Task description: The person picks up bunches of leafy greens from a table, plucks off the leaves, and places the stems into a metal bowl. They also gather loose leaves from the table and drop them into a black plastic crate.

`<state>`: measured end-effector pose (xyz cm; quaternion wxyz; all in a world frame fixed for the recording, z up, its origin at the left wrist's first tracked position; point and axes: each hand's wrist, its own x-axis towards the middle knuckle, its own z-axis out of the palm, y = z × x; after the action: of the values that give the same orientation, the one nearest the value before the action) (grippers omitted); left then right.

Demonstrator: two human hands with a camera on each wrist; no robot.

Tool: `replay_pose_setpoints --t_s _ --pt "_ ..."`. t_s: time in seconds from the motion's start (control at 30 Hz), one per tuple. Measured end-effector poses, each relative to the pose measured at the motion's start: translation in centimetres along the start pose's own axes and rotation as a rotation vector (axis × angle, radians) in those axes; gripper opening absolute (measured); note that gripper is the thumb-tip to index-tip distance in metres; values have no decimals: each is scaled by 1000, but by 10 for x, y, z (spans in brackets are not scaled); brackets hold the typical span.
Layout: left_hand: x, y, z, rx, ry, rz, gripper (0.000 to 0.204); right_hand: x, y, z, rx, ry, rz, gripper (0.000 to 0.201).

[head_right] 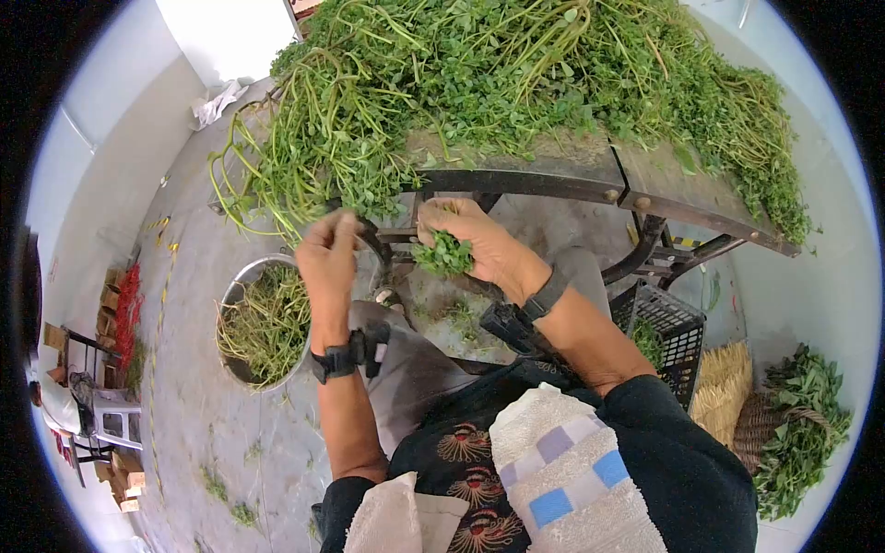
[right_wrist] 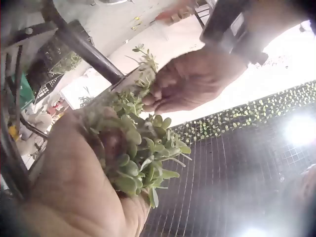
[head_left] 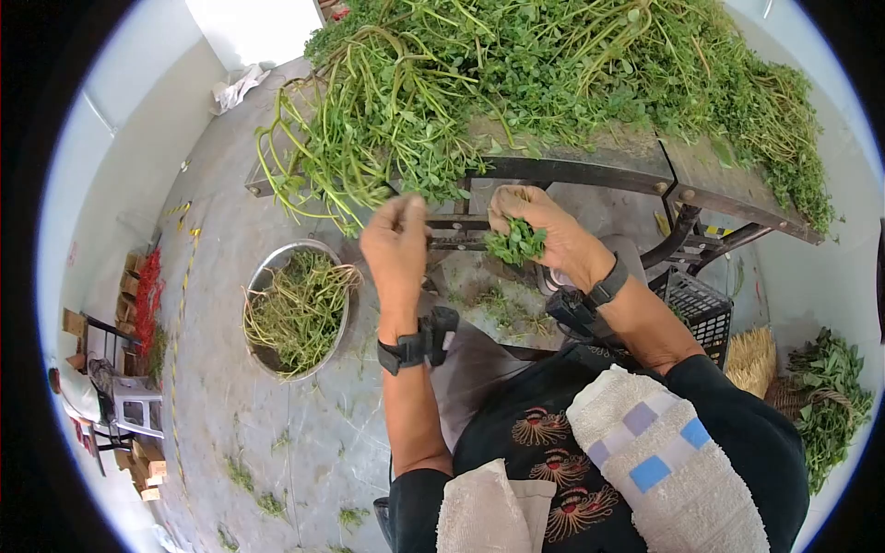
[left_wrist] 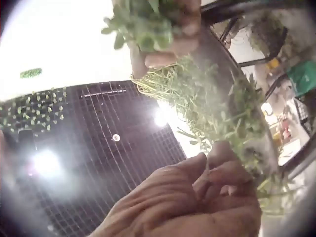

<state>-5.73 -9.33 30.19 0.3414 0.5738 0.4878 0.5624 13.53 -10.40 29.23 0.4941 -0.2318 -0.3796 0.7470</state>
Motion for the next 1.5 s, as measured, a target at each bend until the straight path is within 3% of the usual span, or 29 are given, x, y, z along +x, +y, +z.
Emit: replay_pose_setpoints --t_s 0.1,0.17,0.23,0.27,0.43,0.53,0.67,0.83,0.9,0.97,1.03,1.13,1.23,1.33,1.5 --pt "19 18 -2 -32 130 108 24 -6 9 -3 -54 57 16 20" --pt "31 28 4 -23 103 65 22 -6 12 -2 -161 155 83 23" --pt "46 25 14 659 84 534 24 -4 13 4 -204 178 89 26" --pt "48 22 16 718 -46 306 29 -3 14 6 -254 207 73 26" --pt "51 -7 0 620 50 410 17 5 -7 24 -428 202 73 22" --pt "45 -22 -14 205 91 275 20 14 -24 44 -562 184 -43 25" --pt "38 -25 -21 189 -7 206 32 35 -38 63 -671 252 -74 26" --pt "28 -13 -13 84 -14 273 31 76 -42 61 -938 214 -234 29" --pt "25 -10 -9 44 -24 285 31 83 -44 62 -1079 247 -64 29" --pt "24 -8 -3 97 -6 391 31 92 -41 60 -1176 246 -141 29" --pt "24 -7 1 100 -14 417 31 95 -45 63 -1259 306 26 32" --pt "21 -7 6 93 5 499 31 104 -42 56 -1197 221 -79 33" --pt "22 -5 4 93 -24 416 30 107 -47 49 -1112 202 -72 33" --pt "30 -14 -7 -183 158 204 27 108 -72 44 -1008 254 -71 26" --pt "55 -2 -17 -50 213 41 29 107 -95 29 -1014 285 -38 25"
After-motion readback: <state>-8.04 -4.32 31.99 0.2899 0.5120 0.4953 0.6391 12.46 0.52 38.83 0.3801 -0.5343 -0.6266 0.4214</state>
